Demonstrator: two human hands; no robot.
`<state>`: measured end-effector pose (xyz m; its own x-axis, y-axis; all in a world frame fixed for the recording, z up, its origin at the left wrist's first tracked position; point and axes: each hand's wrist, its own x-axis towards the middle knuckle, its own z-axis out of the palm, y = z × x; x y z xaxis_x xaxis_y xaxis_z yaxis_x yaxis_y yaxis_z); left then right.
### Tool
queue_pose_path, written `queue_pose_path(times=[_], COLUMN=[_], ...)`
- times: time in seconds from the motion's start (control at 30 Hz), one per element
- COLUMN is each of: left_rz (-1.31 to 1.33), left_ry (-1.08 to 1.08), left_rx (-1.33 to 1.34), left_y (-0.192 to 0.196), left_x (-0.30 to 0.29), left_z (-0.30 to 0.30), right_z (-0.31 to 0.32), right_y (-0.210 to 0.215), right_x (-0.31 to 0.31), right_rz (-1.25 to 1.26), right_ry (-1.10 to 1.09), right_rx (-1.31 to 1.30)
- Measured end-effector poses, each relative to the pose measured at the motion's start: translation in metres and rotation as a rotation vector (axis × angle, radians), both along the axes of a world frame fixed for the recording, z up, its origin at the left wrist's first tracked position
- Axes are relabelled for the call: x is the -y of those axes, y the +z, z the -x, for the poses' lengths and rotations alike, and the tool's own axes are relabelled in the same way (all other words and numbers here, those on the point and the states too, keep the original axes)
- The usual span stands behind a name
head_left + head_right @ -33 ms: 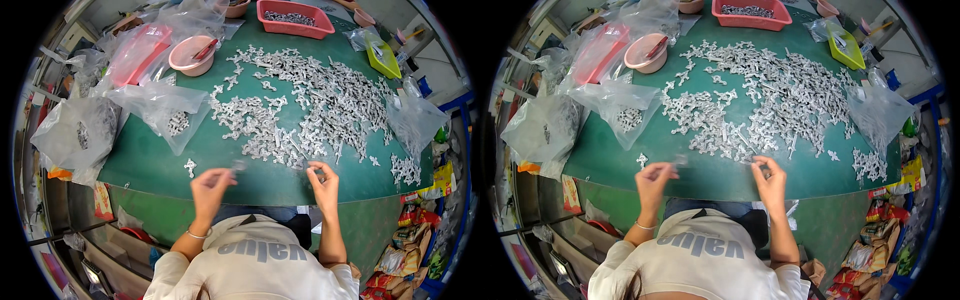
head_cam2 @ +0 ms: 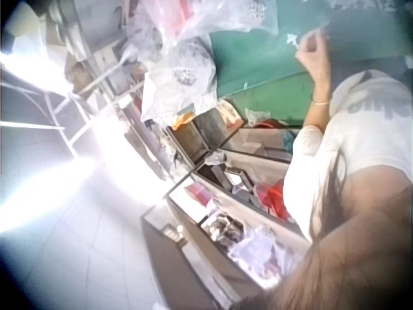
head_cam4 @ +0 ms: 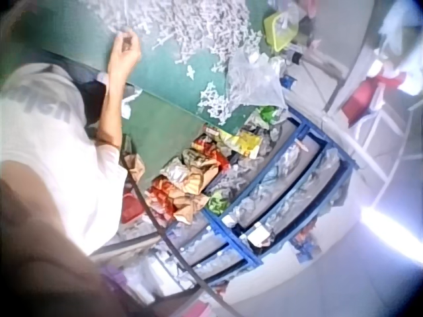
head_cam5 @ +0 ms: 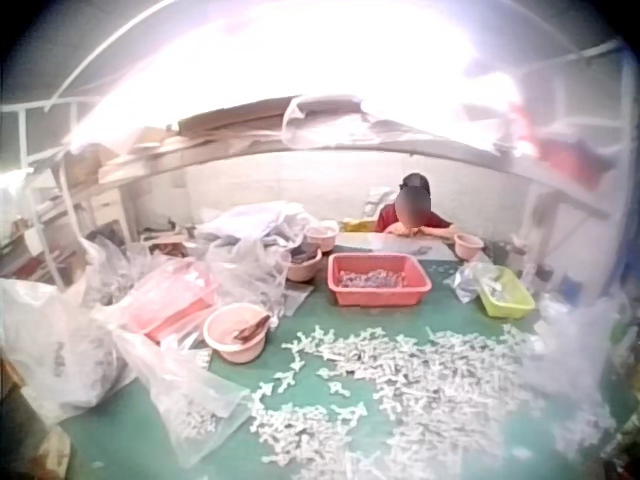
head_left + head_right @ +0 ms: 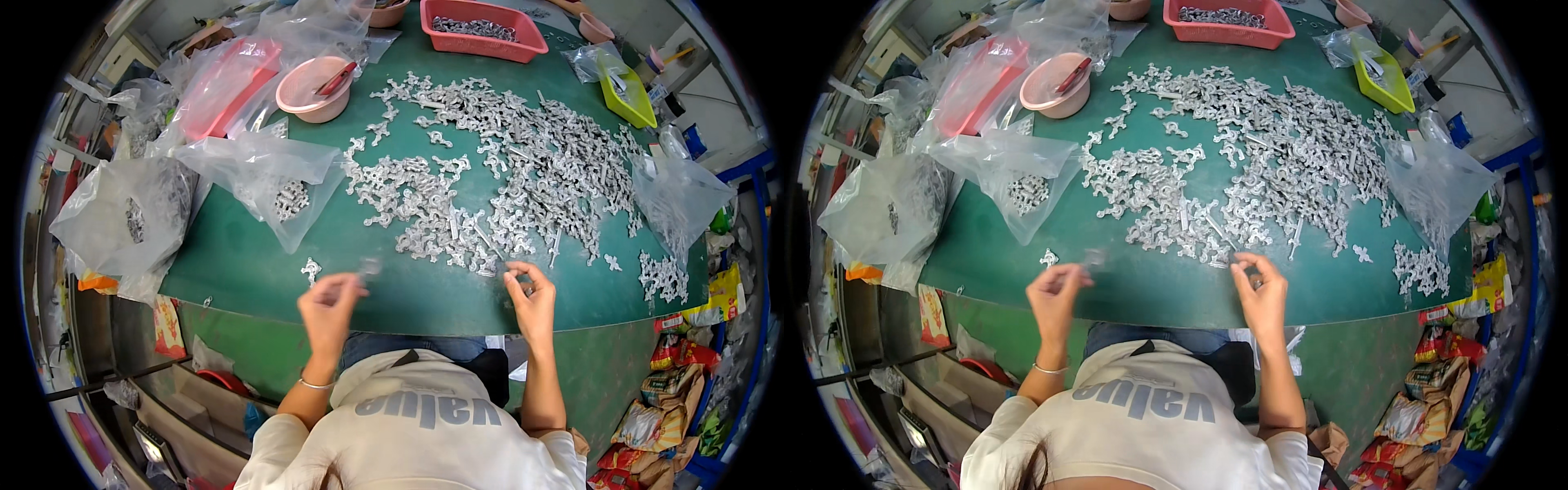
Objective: The person sorts through a pile of small silver metal cross-shaped parts, picking them up by hand and placing them into a small clear plastic bag.
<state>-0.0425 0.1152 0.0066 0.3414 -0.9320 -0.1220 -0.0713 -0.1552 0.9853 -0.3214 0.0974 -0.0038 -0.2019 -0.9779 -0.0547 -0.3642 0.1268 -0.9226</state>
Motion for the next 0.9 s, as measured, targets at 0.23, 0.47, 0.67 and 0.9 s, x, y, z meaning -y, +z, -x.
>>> queue_pose_path(times=[0.23, 0.47, 0.67, 0.9], left_rz=[0.169, 0.024, 0.166, 0.293], left_ry=[0.131, -0.16, -0.046, -0.321], left_rx=[0.89, 1.046, 0.819, 0.69], left_y=[-0.036, -0.058, -0.033, -0.003], left_x=[0.002, 0.003, 0.003, 0.008], left_z=[-0.035, -0.043, -0.033, 0.025], right_z=[-0.034, -0.017, -0.021, -0.01], right_y=[-0.011, -0.019, -0.019, -0.029], right_x=[0.029, 0.033, 0.029, 0.028], right_rz=[0.094, 0.158, 0.019, 0.259], right_ry=[0.097, 0.188, -0.024, 0.109], right_rx=[-0.694, -0.617, -0.149, -0.413])
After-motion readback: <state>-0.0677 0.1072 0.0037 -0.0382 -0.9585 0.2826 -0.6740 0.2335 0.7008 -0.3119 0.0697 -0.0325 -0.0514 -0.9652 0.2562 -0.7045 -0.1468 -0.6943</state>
